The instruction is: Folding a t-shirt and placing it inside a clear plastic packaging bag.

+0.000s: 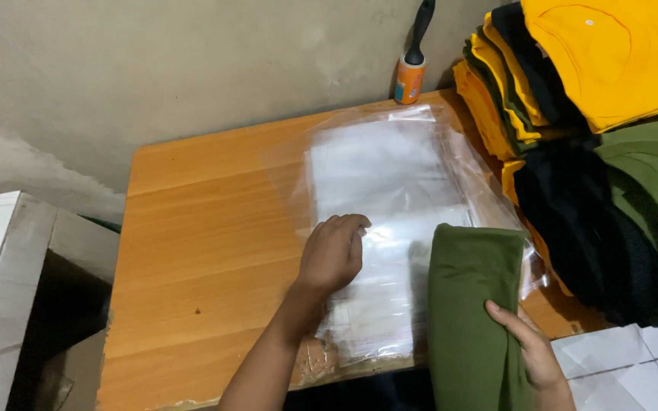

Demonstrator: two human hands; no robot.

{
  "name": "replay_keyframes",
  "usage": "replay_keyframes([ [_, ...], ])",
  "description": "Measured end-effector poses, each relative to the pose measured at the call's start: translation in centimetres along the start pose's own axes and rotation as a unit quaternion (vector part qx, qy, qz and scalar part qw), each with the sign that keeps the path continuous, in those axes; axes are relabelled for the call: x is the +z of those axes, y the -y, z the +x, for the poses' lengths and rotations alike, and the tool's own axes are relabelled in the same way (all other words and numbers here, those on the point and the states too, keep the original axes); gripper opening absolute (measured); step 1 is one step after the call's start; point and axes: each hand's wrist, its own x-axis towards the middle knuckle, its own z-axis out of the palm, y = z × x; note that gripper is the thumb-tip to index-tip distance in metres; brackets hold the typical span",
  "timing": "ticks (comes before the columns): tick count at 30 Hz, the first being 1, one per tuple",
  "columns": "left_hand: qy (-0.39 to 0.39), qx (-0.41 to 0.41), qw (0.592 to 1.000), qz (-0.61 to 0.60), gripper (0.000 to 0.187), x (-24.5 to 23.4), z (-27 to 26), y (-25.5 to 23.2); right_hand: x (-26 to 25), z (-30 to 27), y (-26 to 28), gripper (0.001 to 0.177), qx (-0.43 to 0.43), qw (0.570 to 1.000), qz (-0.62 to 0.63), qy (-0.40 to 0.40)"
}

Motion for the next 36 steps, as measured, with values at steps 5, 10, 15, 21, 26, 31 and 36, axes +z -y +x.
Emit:
replay_keyframes([
  [5, -0.037, -0.006, 0.998, 0.044, 0.028, -0.4, -0.3, -0.8, 2.3, -2.2, 0.3, 0.054, -0.016, 1.0, -0.026, 0.008],
  [10, -0.017, -0.005, 0.999, 0.034, 0.049, -1.7, -0.6, -2.4, 3.7, -3.3, 0.6, 0.055, -0.017, 0.986, -0.139, 0.094],
  [15, 0.002, 0.017, 0.998, 0.057, 0.058, -2.6, -0.5, -2.4, 3.5, -1.3, -1.1, 0.071, -0.245, 0.829, -0.414, 0.287],
  [21, 0.049, -0.029, 0.997, -0.047, 0.075, -5.1, -1.1, -3.3, 3.9, -1.1, 0.5, 0.073, -0.324, 0.728, -0.53, 0.29],
  [26, 0.014, -0.07, 0.99, -0.125, 0.044, -6.8, -1.8, -4.6, 4.9, -2.7, 1.3, 0.073, -0.292, 0.751, -0.534, 0.256],
  [31, -0.048, 0.036, 0.989, -0.137, 0.039, -5.2, -1.7, -2.6, 5.2, -1.7, 0.1, 0.071, -0.344, 0.714, -0.541, 0.282],
  [36, -0.014, 0.018, 0.986, -0.165, 0.046, -7.6, -2.6, -5.1, 6.2, -1.9, 0.8, 0.073, -0.296, 0.711, -0.576, 0.275],
])
